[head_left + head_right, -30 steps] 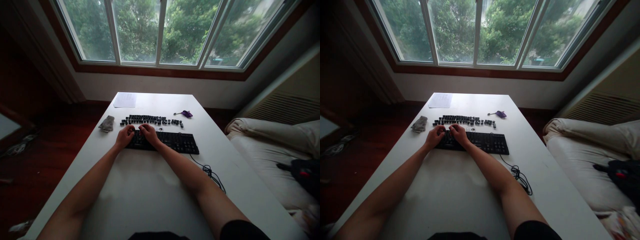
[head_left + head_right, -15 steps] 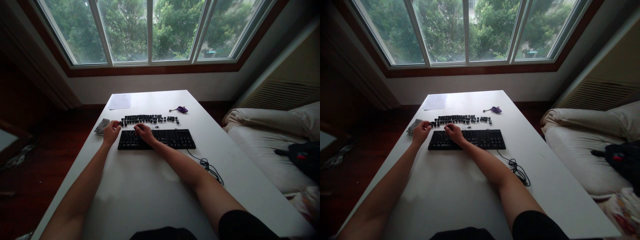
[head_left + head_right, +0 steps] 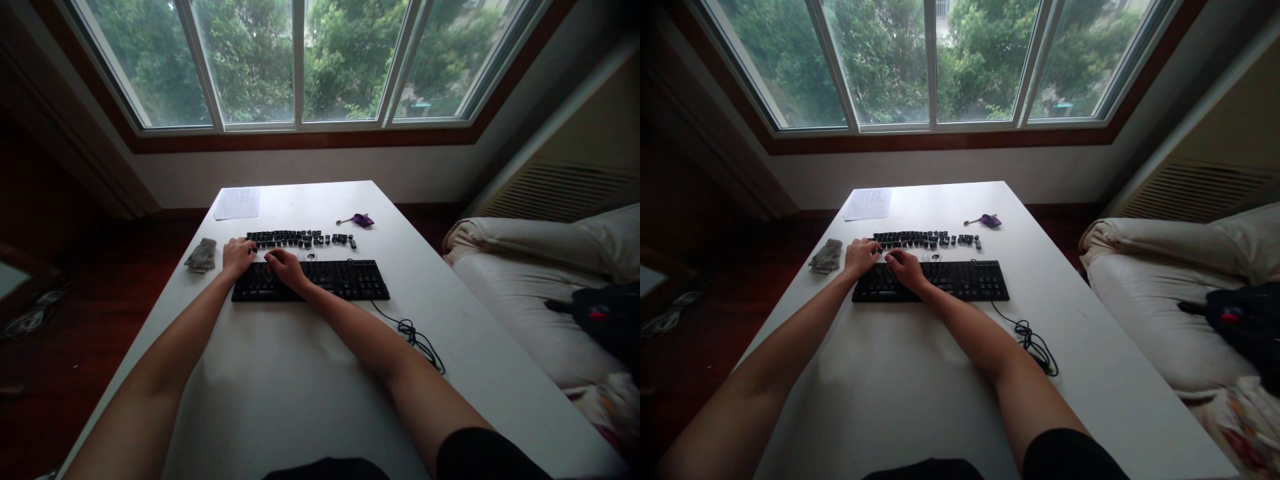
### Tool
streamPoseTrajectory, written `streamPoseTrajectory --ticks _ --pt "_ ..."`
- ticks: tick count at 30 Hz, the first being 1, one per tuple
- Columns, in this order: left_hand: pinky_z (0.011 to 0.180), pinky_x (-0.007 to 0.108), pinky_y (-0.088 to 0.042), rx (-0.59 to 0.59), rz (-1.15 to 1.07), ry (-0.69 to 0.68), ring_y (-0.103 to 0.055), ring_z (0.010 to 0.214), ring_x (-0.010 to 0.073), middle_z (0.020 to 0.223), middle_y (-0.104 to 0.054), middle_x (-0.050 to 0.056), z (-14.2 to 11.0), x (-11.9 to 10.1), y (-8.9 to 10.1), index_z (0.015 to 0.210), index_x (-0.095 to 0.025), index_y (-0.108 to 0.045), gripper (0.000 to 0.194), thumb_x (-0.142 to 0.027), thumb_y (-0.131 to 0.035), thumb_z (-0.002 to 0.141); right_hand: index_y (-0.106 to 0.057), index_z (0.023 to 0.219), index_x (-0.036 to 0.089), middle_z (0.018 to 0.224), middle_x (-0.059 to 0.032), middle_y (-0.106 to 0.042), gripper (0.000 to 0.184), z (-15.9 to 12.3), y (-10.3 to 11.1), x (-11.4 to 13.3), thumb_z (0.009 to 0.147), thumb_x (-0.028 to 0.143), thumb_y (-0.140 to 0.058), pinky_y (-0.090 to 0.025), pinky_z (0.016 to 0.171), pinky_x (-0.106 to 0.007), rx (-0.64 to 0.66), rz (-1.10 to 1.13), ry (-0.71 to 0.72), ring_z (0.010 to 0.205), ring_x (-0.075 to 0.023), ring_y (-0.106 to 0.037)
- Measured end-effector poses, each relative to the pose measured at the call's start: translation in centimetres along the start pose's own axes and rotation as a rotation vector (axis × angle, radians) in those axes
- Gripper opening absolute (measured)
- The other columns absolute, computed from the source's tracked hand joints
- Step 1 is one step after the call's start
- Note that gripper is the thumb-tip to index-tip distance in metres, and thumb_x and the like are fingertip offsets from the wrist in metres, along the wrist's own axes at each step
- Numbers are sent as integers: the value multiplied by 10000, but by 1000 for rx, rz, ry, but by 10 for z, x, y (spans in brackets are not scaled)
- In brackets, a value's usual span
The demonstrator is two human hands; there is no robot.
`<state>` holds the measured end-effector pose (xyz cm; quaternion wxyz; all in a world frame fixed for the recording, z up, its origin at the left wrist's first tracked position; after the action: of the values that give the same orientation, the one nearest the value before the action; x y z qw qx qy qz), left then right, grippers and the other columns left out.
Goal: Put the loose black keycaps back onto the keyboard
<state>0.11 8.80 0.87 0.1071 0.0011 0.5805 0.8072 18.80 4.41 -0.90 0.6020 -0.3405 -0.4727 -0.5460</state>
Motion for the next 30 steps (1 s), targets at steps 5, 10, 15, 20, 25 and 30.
streamPoseTrajectory --ticks 5,10,15,20,25,30 --pt "883 465 -390 -49 40 49 -483 1062 339 1029 -637 123 1 0 -8 1001 -266 -723 230 -342 -579 839 -663 942 203 676 13 -644 310 0 -1 -2 888 490 -559 -493 634 -254 0 15 5 625 -145 -617" --pt "844 468 -398 -101 19 47 -490 1016 347 982 -635 136 2 1 -10 957 -248 -720 200 -305 -610 801 -664 949 209 683 12 -648 315 0 -1 -1 887 499 -557 -499 637 -257 2 11 -8 626 -145 -619" --pt "852 459 -404 -116 -42 85 -498 1022 344 987 -634 127 0 -1 -7 993 -257 -709 236 -274 -640 768 -662 947 205 671 14 -643 312 0 0 1 888 493 -557 -498 644 -257 -1 4 -8 630 -146 -623" --pt "882 471 -403 -152 -135 105 -502 1057 350 1058 -630 124 -12 -8 0 1039 -254 -696 242 -306 -610 818 -658 967 207 678 12 -640 307 -1 1 4 893 484 -547 -491 639 -258 -22 -6 -2 627 -147 -616" --pt "925 456 -415 -173 -209 37 -525 1047 312 1058 -632 106 -39 -14 11 1000 -236 -698 198 -292 -566 864 -660 1025 205 759 -11 -644 258 -1 4 10 891 399 -556 -476 634 -258 -49 -43 64 675 -154 -606" --pt "933 446 -439 -97 -233 -125 -547 1027 288 1045 -636 84 -74 -26 21 991 -247 -681 167 -289 -565 877 -665 1024 205 903 -49 -670 231 0 2 10 891 348 -543 -488 689 -274 -66 -91 75 788 -174 -611"
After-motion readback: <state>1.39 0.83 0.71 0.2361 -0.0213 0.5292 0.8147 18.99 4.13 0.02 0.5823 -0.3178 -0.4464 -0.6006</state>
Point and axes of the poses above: each hand's wrist, its own z-axis towards the middle knuckle, its own y-axis out of the back of the hand, x = y × z, the point moved 1 cm from there along z, towards the middle knuckle
